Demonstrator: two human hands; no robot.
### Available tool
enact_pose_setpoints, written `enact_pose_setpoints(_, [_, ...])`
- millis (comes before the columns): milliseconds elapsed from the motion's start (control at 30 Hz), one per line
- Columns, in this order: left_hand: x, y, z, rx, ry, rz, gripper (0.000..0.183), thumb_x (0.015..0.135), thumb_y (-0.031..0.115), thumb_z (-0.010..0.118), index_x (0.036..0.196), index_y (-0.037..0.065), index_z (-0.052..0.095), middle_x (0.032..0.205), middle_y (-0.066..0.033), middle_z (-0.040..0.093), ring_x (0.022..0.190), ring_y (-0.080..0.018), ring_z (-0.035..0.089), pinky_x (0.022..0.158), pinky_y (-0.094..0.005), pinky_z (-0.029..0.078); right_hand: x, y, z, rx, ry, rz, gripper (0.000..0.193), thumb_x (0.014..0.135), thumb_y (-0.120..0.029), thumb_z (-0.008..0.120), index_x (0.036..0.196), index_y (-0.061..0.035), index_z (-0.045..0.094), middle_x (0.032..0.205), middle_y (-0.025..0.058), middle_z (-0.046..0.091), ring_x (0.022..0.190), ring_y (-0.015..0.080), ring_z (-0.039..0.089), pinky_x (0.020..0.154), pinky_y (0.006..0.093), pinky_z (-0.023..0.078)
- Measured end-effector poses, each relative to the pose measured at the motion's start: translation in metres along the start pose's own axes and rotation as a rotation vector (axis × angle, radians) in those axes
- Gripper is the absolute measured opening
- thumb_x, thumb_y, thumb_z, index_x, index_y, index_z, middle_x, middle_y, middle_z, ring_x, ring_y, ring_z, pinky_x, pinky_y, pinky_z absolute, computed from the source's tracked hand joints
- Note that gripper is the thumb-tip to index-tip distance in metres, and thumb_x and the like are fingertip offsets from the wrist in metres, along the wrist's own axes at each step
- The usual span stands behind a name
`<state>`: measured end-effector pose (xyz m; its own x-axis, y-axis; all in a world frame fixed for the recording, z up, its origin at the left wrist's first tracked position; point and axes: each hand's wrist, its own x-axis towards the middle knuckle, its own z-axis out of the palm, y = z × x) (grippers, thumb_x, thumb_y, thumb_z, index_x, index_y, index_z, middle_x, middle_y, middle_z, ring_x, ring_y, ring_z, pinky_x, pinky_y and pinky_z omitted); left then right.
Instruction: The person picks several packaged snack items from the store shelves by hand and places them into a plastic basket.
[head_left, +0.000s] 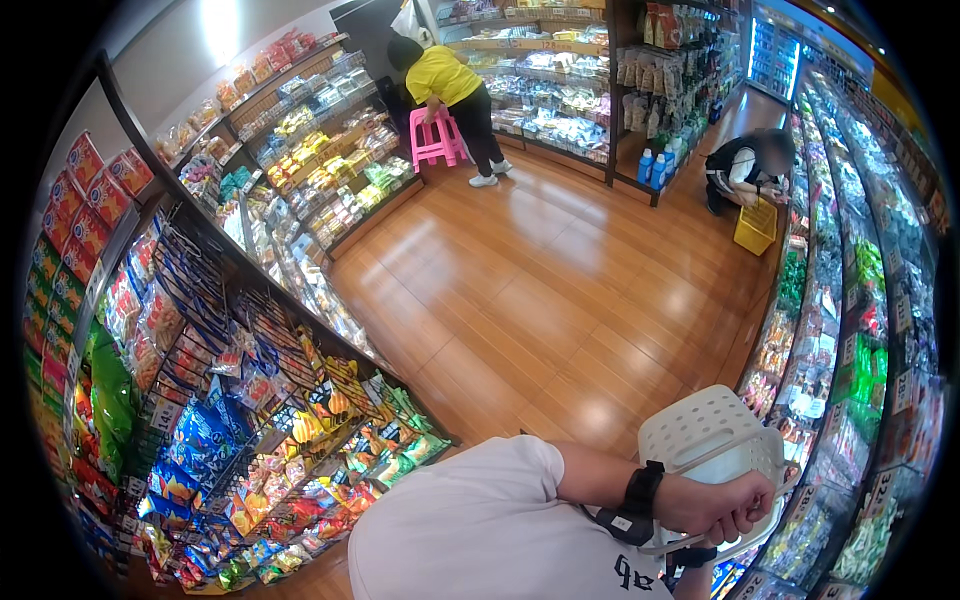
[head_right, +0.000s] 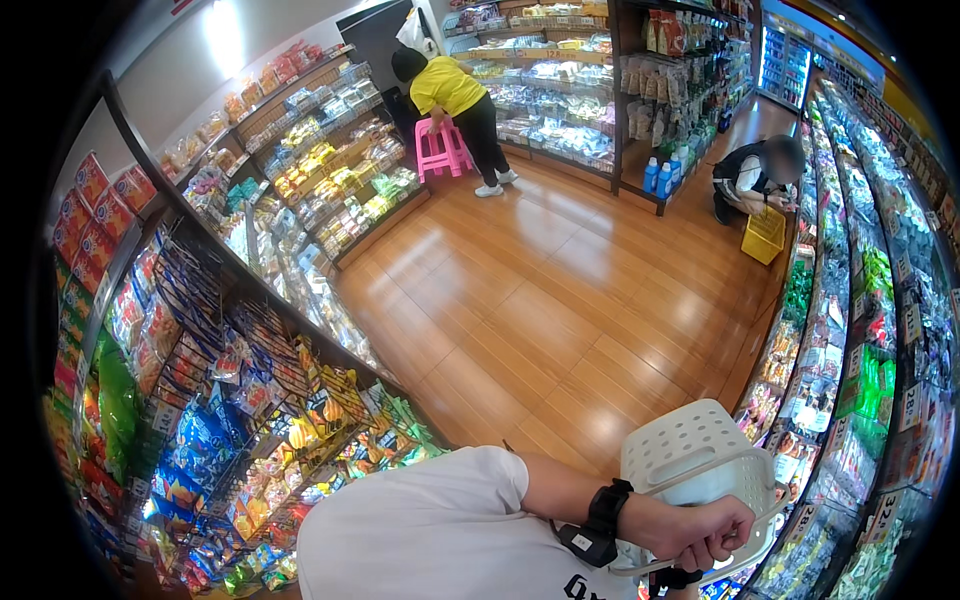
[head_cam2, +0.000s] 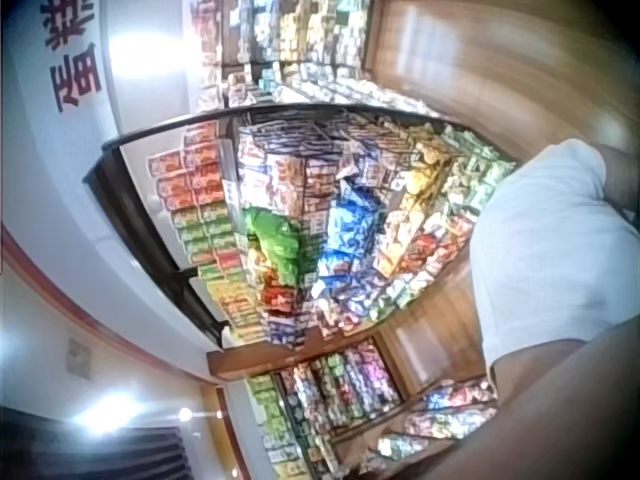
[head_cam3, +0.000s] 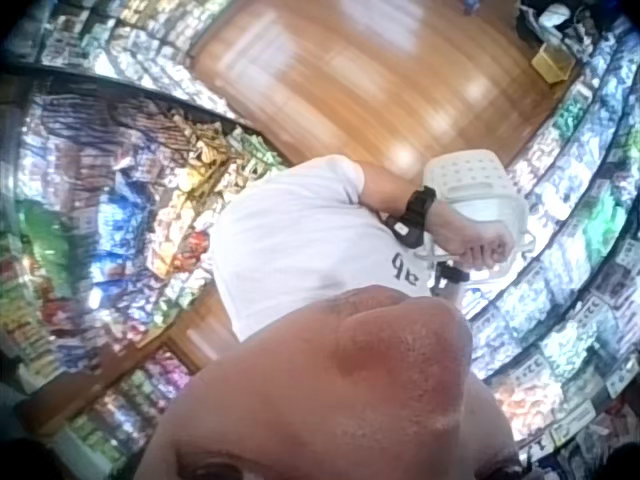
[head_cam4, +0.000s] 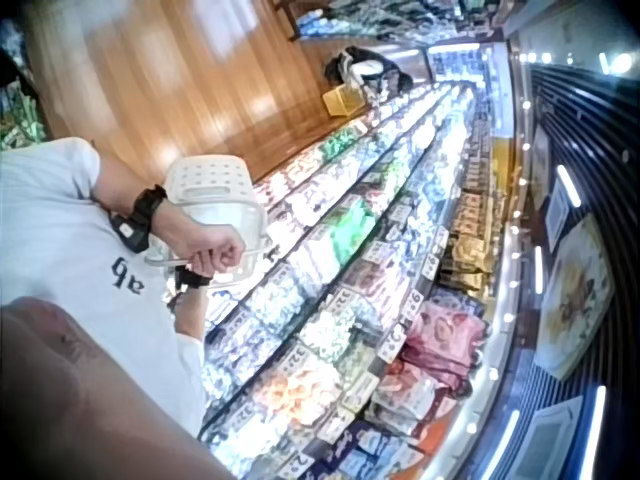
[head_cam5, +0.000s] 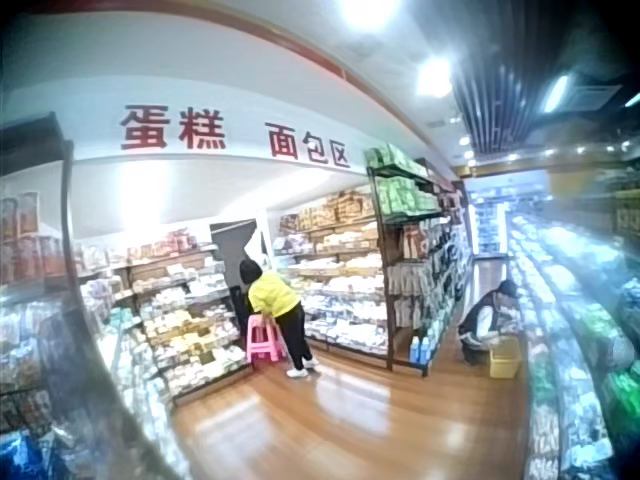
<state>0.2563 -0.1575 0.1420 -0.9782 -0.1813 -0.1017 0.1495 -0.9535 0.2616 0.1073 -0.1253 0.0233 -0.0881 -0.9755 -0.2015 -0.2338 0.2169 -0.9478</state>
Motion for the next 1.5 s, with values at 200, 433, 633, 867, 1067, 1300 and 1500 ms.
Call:
enact_pose_setpoints(200, [0.007, -0.004, -0.009, 0.0, -0.051, 0.007, 0.025, 0.079, 0.03, 0.05, 0.063, 0.015, 0.038, 0.051, 0.0099, 0.027, 0.04, -0.0029, 0.02, 0.038, -0.0209, 0.014, -0.004, 0.002, -0.002, 0.006, 0.011, 0.003, 0.041, 0.089, -0.01, 0.067, 0.128, -0.0027, 0.056, 0.104, 0.0044, 0.063, 0.091, 0.0123, 0.057, 0.077, 0.0261, 0.047])
enact_pose_setpoints(433, [0.002, 0.001, 0.002, 0.126, 0.129, 0.05, 0.026, 0.079, 0.031, 0.05, 0.062, 0.015, 0.038, 0.05, 0.0093, 0.028, 0.038, -0.0028, 0.02, 0.039, -0.0211, 0.014, -0.013, 0.002, -0.011, 0.005, 0.038, 0.015, 0.04, 0.089, -0.01, 0.067, 0.126, -0.0022, 0.057, 0.102, 0.0042, 0.063, 0.088, 0.012, 0.057, 0.076, 0.0258, 0.047])
enact_pose_setpoints(633, [-0.011, 0.01, 0.002, 0.126, 0.107, 0.057, 0.027, 0.077, 0.033, 0.05, 0.061, 0.016, 0.035, 0.051, 0.009, 0.024, 0.039, -0.0049, 0.018, 0.04, -0.0223, 0.013, -0.016, 0.002, -0.018, 0.01, 0.075, 0.028, 0.038, 0.089, -0.01, 0.067, 0.125, -0.0019, 0.057, 0.101, 0.0039, 0.063, 0.087, 0.0118, 0.057, 0.074, 0.0255, 0.047])
enact_pose_setpoints(867, [-0.016, 0.016, 0.007, 0.117, 0.077, 0.06, 0.028, 0.077, 0.033, 0.049, 0.06, 0.016, 0.033, 0.051, 0.0087, 0.023, 0.041, -0.0055, 0.018, 0.041, -0.0222, 0.014, -0.019, 0.004, -0.022, 0.018, 0.103, 0.047, 0.037, 0.089, -0.01, 0.068, 0.123, -0.0014, 0.058, 0.099, 0.0036, 0.063, 0.084, 0.0115, 0.057, 0.072, 0.0253, 0.047])
enact_pose_setpoints(1067, [0.003, 0.005, -0.022, 0.153, 0.111, 0.054, 0.028, 0.078, 0.031, 0.048, 0.059, 0.017, 0.032, 0.051, 0.0088, 0.021, 0.041, -0.0049, 0.019, 0.041, -0.0223, 0.015, -0.021, 0.006, -0.015, 0.02, 0.09, 0.057, 0.035, 0.089, -0.01, 0.068, 0.121, -0.0011, 0.058, 0.097, 0.0034, 0.063, 0.083, 0.0112, 0.057, 0.071, 0.025, 0.047])
enact_pose_setpoints(1300, [-0.021, 0.013, 0.005, 0.105, 0.089, 0.079, 0.029, 0.079, 0.031, 0.05, 0.06, 0.017, 0.034, 0.05, 0.0091, 0.023, 0.041, -0.0041, 0.021, 0.041, -0.0215, 0.016, -0.015, 0.008, 0.009, 0.035, 0.034, 0.054, 0.034, 0.089, -0.01, 0.068, 0.12, -0.0006, 0.059, 0.095, 0.0031, 0.063, 0.08, 0.0109, 0.057, 0.069, 0.0247, 0.047])
enact_pose_setpoints(1500, [-0.014, 0.013, -0.002, 0.034, 0.076, 0.017, 0.026, 0.078, 0.03, 0.05, 0.061, 0.016, 0.036, 0.05, 0.0092, 0.025, 0.039, -0.0033, 0.022, 0.038, -0.0203, 0.017, -0.008, 0.006, 0.024, 0.047, 0.0, 0.056, 0.032, 0.089, -0.01, 0.068, 0.118, -0.0003, 0.06, 0.094, 0.0028, 0.063, 0.079, 0.0106, 0.057, 0.068, 0.0245, 0.047])
